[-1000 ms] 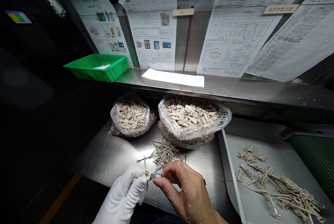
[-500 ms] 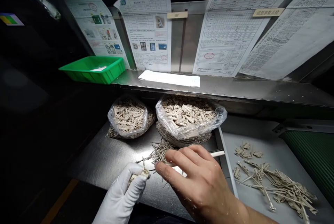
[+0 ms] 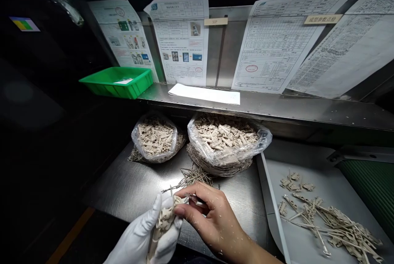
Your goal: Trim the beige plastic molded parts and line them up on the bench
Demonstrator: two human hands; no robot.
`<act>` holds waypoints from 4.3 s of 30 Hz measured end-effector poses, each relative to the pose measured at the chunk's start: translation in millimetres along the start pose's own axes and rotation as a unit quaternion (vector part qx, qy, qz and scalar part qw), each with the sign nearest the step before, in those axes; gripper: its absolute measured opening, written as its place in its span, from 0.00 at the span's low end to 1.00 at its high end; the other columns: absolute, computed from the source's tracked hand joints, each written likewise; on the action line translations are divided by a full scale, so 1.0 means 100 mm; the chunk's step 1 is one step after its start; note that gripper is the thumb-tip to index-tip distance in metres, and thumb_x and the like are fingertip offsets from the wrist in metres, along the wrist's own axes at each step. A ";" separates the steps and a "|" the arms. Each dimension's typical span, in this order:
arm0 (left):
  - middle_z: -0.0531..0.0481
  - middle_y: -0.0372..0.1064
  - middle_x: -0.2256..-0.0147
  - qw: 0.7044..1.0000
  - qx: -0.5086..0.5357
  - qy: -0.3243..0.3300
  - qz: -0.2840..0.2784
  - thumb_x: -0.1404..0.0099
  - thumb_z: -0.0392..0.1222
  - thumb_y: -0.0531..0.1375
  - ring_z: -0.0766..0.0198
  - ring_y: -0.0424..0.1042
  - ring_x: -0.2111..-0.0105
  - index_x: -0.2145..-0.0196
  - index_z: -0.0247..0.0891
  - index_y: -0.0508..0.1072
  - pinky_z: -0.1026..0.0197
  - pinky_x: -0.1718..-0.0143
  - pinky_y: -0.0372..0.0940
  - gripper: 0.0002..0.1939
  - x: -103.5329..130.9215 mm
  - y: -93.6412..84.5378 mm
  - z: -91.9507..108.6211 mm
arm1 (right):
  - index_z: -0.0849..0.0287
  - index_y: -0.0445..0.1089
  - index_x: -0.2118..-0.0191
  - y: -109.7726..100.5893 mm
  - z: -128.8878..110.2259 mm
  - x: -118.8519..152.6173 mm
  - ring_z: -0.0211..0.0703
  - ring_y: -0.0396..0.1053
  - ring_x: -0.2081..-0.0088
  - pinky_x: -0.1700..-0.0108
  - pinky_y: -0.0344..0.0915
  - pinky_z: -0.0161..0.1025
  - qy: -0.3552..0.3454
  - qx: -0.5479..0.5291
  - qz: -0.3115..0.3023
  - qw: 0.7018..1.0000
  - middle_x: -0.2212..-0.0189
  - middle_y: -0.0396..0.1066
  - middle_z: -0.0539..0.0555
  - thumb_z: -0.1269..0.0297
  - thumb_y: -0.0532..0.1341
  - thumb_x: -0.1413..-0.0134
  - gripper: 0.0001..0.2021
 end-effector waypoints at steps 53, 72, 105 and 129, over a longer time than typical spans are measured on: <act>0.54 0.71 0.71 0.924 -0.231 0.233 0.198 0.30 0.64 0.61 0.63 0.69 0.69 0.66 0.43 0.75 0.61 0.63 0.64 0.21 0.17 -0.19 0.32 | 0.60 0.72 0.38 0.02 -0.33 0.19 0.38 0.66 0.73 0.71 0.63 0.33 -0.219 0.264 0.056 0.938 0.74 0.67 0.50 0.64 0.56 0.24 0.17; 0.51 0.72 0.64 0.949 -0.119 0.252 0.150 0.35 0.55 0.70 0.61 0.71 0.62 0.67 0.43 0.81 0.63 0.56 0.66 0.13 0.05 -0.16 0.42 | 0.57 0.72 0.69 0.01 0.24 0.06 0.35 0.60 0.74 0.72 0.60 0.30 0.107 -0.053 -0.008 0.993 0.77 0.63 0.46 0.49 0.62 0.32 0.19; 0.51 0.67 0.64 0.818 -0.412 0.379 0.131 0.25 0.40 0.58 0.62 0.72 0.67 0.61 0.46 0.75 0.62 0.63 0.67 0.06 0.26 -0.09 0.57 | 0.57 0.73 0.70 0.12 -1.25 -0.05 0.45 0.62 0.77 0.75 0.53 0.46 -0.357 0.548 -0.086 0.752 0.77 0.69 0.53 0.76 0.49 0.33 0.18; 0.48 0.76 0.42 0.904 -0.253 0.302 0.164 0.25 0.50 0.59 0.49 0.73 0.42 0.50 0.53 0.83 0.48 0.36 0.64 0.13 0.23 -0.20 0.43 | 0.55 0.73 0.61 -0.25 -0.53 -0.02 0.36 0.74 0.72 0.70 0.70 0.31 -0.152 0.141 0.062 0.976 0.71 0.76 0.47 0.67 0.66 0.33 0.03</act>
Point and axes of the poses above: each hand's wrist, its own x-axis away from the middle knuckle, its own y-axis out of the palm, z = x × y, the point moved 9 cm from there along -x, towards the middle knuckle
